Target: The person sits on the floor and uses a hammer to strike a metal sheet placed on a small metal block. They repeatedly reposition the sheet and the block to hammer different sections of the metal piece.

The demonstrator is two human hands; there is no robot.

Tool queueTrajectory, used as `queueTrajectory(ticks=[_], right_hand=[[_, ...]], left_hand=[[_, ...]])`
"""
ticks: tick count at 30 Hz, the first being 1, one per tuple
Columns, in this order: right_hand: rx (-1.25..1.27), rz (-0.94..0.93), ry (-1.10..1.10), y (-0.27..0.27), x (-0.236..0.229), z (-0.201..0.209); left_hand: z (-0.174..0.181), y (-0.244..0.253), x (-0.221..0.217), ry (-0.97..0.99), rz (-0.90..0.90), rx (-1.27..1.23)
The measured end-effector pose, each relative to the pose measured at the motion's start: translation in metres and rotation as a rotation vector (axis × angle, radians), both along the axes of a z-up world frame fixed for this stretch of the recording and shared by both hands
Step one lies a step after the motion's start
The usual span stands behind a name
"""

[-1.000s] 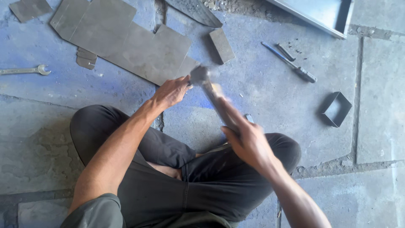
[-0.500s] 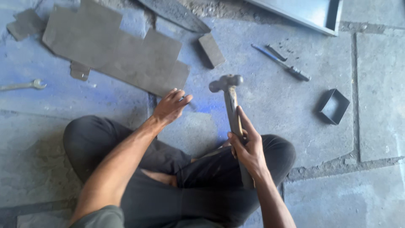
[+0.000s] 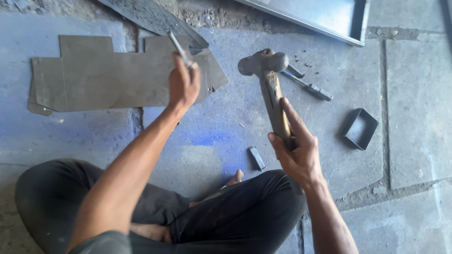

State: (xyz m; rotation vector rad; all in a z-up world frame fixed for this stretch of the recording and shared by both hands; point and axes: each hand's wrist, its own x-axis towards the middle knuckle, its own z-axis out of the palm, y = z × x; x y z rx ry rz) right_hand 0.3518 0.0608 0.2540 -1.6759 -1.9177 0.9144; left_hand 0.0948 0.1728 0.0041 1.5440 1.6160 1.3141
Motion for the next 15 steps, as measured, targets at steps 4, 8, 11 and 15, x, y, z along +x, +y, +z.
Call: queueTrajectory(ticks=[4, 8, 11, 15], right_hand=[[-0.02, 0.023, 0.033, 0.017, 0.005, -0.018], [-0.054, 0.071, -0.04, 0.033, 0.011, -0.044], [-0.037, 0.114, -0.111, 0.039, 0.022, -0.054], [0.087, 0.21, -0.063, 0.042, 0.034, -0.077]], left_hand=[[-0.008, -0.044, -0.031, 0.445, -0.348, 0.175], [-0.02, -0.045, -0.039, 1.037, -0.567, 0.331], [-0.03, -0.025, -0.034, 1.201, -0.656, 0.461], [-0.039, -0.016, -0.011, 1.226, -0.616, 0.448]])
